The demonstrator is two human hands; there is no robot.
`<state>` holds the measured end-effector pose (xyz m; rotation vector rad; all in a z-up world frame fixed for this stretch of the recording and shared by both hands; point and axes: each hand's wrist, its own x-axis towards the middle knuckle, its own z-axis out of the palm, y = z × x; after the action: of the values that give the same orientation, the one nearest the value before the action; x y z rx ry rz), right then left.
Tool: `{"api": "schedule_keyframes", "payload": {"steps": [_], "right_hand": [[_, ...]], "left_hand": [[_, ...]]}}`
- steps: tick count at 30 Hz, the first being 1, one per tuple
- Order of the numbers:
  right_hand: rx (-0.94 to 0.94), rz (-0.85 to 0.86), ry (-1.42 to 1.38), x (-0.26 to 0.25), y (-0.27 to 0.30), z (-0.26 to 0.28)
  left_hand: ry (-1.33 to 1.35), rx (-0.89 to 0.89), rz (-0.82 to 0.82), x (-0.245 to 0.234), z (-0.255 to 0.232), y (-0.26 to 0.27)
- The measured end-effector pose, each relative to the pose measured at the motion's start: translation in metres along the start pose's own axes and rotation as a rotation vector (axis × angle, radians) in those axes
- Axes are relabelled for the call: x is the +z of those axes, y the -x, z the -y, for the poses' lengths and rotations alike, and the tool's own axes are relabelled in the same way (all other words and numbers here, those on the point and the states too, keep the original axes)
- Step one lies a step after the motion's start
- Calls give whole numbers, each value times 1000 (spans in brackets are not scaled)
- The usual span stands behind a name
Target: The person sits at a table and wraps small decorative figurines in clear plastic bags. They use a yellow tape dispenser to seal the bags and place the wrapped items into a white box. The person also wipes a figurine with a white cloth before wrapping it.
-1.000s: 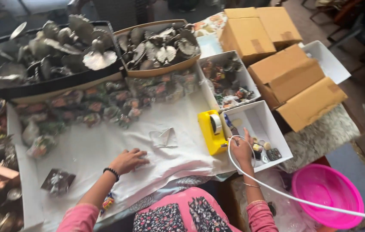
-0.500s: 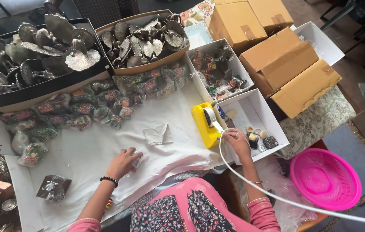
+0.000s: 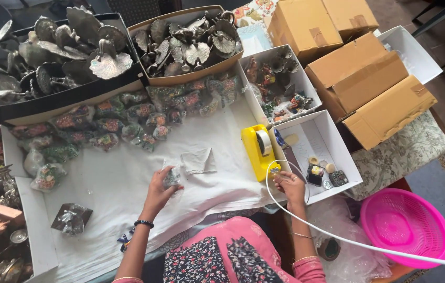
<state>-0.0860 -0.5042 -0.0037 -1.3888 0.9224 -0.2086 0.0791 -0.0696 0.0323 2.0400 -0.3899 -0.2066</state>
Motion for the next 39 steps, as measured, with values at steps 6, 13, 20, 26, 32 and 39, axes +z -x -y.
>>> {"api": "schedule_keyframes", "payload": {"steps": [6, 13, 20, 26, 32, 39], "right_hand": [[24, -30, 6, -4, -9, 1], [-364, -346, 1036, 1, -9, -48], [-148, 99, 465, 45, 41, -9], [-186, 725, 76, 152, 68, 79], [-264, 863, 287, 206, 77, 131], [-411, 684, 711, 231, 78, 122]], "left_hand": [[97, -3, -5, 1, -36, 0], [89, 100, -91, 5, -54, 4], [109, 125, -85, 0, -86, 7], [50, 141, -17, 1, -99, 7], [-190, 151, -45, -1, -112, 9], [-262, 104, -61, 9, -107, 12]]}}
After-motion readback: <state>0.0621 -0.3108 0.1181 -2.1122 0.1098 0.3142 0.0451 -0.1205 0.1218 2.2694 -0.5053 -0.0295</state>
